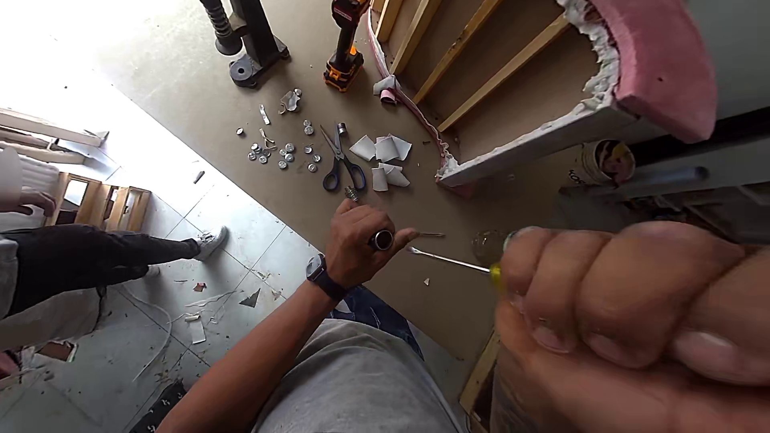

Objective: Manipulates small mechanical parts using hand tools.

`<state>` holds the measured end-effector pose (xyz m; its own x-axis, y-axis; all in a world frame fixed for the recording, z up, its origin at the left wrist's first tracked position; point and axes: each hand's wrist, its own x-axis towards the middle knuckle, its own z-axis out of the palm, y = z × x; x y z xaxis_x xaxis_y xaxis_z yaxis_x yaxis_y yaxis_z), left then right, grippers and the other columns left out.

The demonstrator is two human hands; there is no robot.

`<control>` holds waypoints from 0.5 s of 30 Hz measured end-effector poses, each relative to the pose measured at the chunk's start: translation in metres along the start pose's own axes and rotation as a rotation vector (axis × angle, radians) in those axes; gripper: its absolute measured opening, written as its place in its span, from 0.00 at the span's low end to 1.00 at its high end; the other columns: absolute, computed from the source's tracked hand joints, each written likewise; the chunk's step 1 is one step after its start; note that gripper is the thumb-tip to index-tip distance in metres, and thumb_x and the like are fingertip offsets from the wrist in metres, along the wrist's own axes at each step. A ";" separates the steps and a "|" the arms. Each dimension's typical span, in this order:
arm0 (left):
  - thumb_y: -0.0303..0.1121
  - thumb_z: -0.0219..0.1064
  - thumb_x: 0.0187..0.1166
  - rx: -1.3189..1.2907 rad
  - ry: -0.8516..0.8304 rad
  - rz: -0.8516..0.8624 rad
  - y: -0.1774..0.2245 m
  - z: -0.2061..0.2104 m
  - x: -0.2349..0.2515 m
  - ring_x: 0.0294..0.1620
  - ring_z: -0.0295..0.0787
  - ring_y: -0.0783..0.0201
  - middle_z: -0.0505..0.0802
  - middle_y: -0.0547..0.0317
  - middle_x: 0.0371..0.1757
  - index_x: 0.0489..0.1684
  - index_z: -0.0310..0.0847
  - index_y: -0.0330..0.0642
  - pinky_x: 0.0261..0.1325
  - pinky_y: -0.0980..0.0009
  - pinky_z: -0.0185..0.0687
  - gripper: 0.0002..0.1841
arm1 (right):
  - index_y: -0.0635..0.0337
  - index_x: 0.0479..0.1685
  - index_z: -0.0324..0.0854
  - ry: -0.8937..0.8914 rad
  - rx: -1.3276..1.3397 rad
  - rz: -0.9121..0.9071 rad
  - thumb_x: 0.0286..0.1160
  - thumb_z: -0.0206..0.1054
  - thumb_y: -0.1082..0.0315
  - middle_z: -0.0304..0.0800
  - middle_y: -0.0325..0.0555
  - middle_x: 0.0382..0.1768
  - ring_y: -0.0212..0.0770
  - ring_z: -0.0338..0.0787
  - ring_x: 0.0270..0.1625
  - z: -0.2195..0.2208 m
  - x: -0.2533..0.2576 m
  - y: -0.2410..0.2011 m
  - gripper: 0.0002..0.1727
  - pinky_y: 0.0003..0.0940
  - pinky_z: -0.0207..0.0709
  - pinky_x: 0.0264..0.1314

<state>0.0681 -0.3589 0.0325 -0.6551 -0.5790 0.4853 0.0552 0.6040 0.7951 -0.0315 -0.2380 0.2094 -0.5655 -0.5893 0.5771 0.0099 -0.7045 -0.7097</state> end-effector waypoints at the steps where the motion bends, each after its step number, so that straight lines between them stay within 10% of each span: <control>1: 0.45 0.74 0.77 0.003 -0.001 0.010 0.002 -0.001 0.000 0.29 0.83 0.70 0.89 0.67 0.24 0.19 0.86 0.49 0.44 0.62 0.75 0.16 | 0.54 0.20 0.70 0.002 -0.033 0.020 0.87 0.55 0.57 0.68 0.39 0.13 0.38 0.72 0.13 0.008 0.002 0.002 0.22 0.34 0.73 0.16; 15: 0.42 0.66 0.80 0.220 -0.044 -0.006 0.028 -0.006 0.012 0.31 0.81 0.69 0.87 0.69 0.23 0.19 0.84 0.51 0.46 0.61 0.71 0.16 | 0.52 0.19 0.67 -0.073 -0.125 0.068 0.91 0.52 0.54 0.63 0.37 0.11 0.36 0.68 0.13 0.006 -0.004 0.042 0.25 0.32 0.68 0.16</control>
<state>0.0660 -0.3520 0.0630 -0.6876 -0.5614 0.4605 -0.1111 0.7081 0.6973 -0.0241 -0.2670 0.1796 -0.5059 -0.6643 0.5503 -0.0594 -0.6096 -0.7905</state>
